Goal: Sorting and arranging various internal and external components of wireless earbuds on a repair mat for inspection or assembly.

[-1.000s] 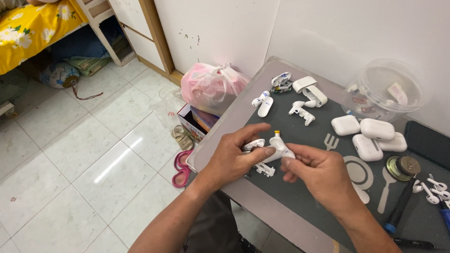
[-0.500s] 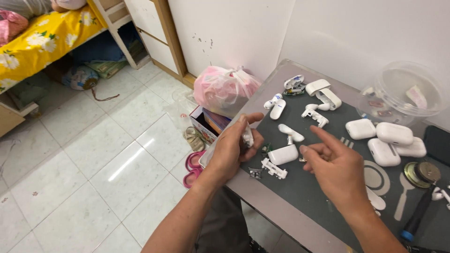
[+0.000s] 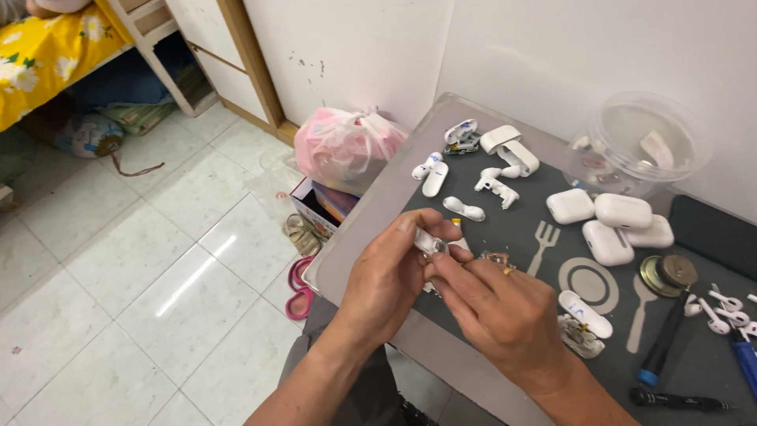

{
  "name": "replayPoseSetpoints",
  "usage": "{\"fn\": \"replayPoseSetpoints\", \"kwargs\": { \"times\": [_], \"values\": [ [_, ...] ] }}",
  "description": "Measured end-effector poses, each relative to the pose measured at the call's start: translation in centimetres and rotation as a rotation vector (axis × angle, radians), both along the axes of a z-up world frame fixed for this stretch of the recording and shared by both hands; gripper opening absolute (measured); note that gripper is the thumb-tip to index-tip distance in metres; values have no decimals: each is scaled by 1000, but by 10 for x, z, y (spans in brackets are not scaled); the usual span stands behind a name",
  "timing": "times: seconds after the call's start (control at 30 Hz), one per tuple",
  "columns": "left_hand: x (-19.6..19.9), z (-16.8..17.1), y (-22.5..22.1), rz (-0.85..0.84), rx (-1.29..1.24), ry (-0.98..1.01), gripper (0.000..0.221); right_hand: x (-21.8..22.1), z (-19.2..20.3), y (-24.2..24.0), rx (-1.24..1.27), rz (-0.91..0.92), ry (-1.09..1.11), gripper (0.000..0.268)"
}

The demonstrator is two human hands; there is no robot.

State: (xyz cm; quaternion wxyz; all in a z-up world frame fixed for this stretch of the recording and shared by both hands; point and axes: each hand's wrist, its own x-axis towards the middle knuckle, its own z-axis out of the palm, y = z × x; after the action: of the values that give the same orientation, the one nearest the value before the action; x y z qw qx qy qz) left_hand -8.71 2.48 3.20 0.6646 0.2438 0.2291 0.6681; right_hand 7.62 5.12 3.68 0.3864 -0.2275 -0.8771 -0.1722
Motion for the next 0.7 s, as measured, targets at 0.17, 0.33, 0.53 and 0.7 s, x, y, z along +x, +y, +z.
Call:
{"fn": "replayPoseSetpoints", "kwargs": {
  "times": [0.17, 0.33, 0.53, 0.7],
  "values": [
    [3, 0, 1, 8, -4, 143, 35, 4, -7, -2, -284, 97, 199, 12],
    [3, 4, 0, 134, -110, 621, 21, 5, 0, -7, -639, -23, 358, 12],
    [5, 21, 2, 202, -313, 563, 29, 4, 8, -3, -1185, -46, 792, 13],
    [3, 20, -1, 206, -236, 451, 44, 12, 10, 5, -1244, -37, 942, 10]
  ]
}}
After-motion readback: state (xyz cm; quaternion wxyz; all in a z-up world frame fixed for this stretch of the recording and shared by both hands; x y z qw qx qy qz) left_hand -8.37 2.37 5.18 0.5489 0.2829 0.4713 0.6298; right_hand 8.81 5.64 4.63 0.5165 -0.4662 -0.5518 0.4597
